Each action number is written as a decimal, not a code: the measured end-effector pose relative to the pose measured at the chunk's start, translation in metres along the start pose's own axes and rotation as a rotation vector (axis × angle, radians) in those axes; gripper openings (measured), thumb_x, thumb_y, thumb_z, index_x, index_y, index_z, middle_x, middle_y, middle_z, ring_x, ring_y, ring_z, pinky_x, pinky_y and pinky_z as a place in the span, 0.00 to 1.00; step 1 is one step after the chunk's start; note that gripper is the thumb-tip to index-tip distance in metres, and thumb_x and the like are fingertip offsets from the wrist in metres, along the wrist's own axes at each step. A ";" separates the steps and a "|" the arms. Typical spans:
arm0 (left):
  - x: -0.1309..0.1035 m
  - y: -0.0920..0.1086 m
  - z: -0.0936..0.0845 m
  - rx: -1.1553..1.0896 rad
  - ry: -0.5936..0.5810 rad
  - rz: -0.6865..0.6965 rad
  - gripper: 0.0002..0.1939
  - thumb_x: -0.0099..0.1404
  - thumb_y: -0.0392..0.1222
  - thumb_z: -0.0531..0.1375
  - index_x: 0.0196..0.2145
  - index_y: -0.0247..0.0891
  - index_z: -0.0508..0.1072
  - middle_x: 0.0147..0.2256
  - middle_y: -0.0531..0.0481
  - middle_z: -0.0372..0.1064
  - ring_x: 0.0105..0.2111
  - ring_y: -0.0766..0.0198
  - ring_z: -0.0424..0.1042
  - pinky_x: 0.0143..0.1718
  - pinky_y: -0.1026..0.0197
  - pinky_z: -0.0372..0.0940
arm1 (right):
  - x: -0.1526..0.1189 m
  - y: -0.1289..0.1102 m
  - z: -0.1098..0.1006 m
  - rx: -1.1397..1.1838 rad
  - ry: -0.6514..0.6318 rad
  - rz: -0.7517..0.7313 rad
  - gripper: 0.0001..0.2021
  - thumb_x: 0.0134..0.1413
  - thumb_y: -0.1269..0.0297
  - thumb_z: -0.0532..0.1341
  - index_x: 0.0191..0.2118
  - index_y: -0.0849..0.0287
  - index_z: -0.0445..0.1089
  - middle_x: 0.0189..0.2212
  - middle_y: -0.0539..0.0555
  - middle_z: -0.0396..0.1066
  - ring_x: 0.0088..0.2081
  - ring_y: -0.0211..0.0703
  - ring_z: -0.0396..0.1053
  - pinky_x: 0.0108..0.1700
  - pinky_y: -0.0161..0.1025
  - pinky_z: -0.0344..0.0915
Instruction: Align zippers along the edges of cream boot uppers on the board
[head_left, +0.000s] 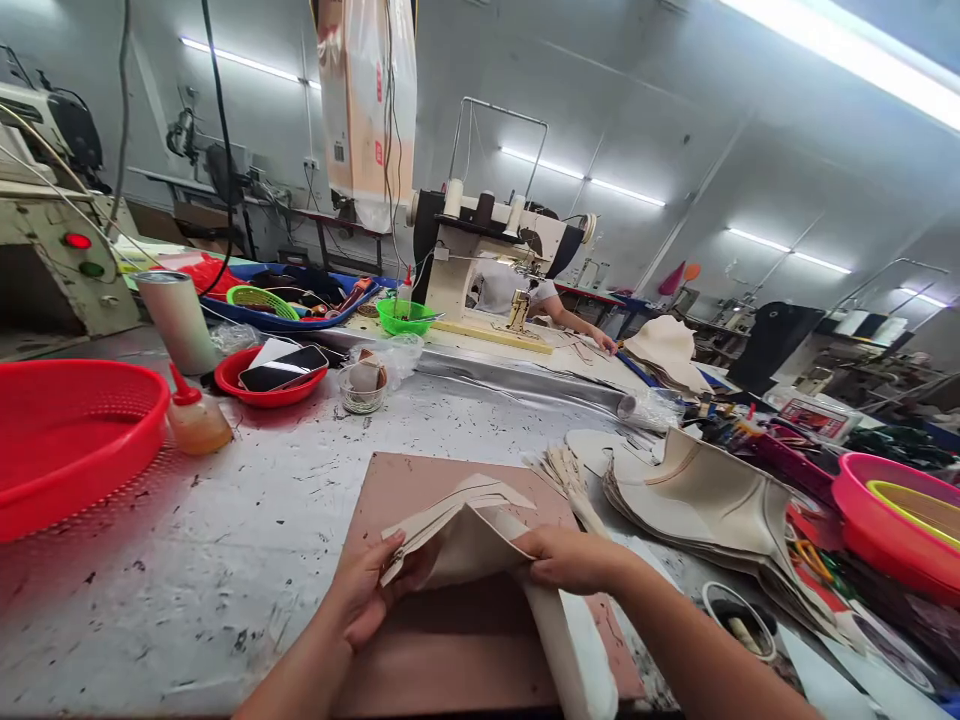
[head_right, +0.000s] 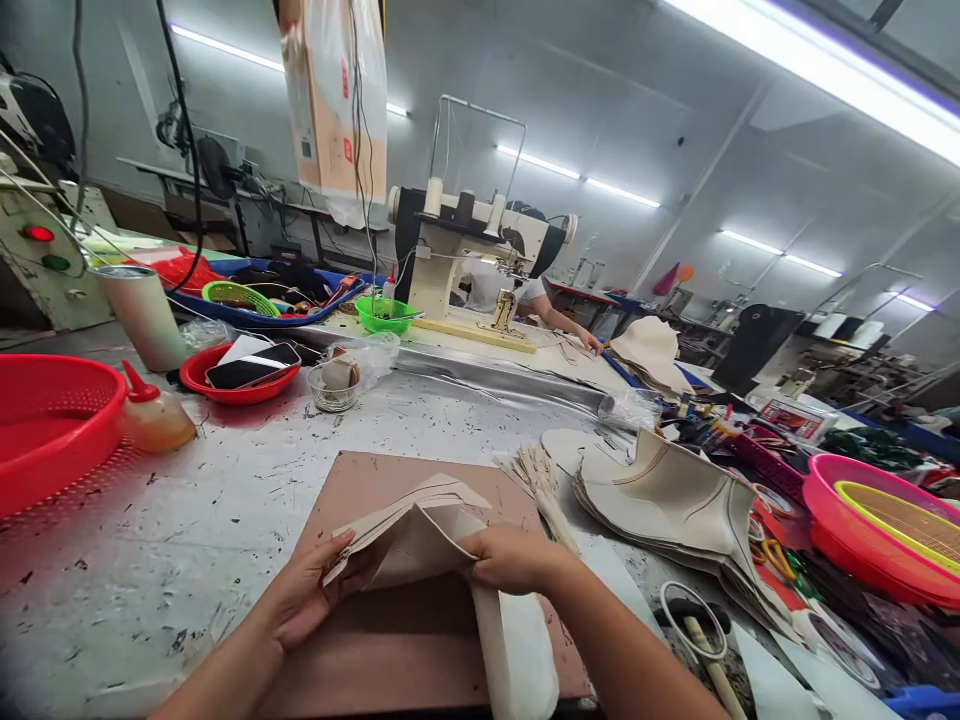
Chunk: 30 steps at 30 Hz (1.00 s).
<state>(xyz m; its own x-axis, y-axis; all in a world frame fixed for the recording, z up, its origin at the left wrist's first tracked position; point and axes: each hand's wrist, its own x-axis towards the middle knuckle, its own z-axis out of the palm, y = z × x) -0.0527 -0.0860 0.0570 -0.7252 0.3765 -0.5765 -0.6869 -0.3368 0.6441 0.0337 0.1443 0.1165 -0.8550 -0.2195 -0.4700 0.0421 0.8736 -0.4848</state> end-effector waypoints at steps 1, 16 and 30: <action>-0.002 -0.002 -0.001 0.021 -0.018 -0.017 0.05 0.60 0.30 0.56 0.34 0.31 0.71 0.30 0.45 0.73 0.28 0.62 0.73 0.30 0.59 0.71 | -0.003 0.002 -0.009 0.069 -0.075 -0.025 0.17 0.42 0.78 0.51 0.37 0.59 0.72 0.36 0.50 0.69 0.40 0.41 0.65 0.40 0.32 0.61; -0.015 -0.028 0.000 0.544 -0.266 -0.018 0.10 0.51 0.47 0.61 0.28 0.37 0.72 0.27 0.50 0.73 0.30 0.62 0.69 0.31 0.65 0.62 | -0.025 -0.066 0.048 -0.301 -0.076 -0.164 0.10 0.55 0.63 0.53 0.36 0.56 0.71 0.25 0.51 0.73 0.25 0.39 0.67 0.23 0.33 0.48; -0.028 -0.033 -0.014 1.300 -0.095 0.388 0.13 0.48 0.40 0.64 0.13 0.41 0.64 0.15 0.53 0.61 0.18 0.63 0.57 0.22 0.63 0.47 | 0.018 -0.043 0.062 -0.309 0.062 -0.348 0.12 0.57 0.60 0.56 0.29 0.60 0.72 0.29 0.52 0.63 0.32 0.40 0.60 0.37 0.37 0.58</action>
<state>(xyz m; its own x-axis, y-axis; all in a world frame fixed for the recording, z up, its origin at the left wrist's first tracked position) -0.0105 -0.0970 0.0446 -0.8174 0.5197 -0.2485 0.1390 0.5965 0.7905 0.0488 0.0758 0.0833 -0.8208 -0.5042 -0.2686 -0.4003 0.8430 -0.3592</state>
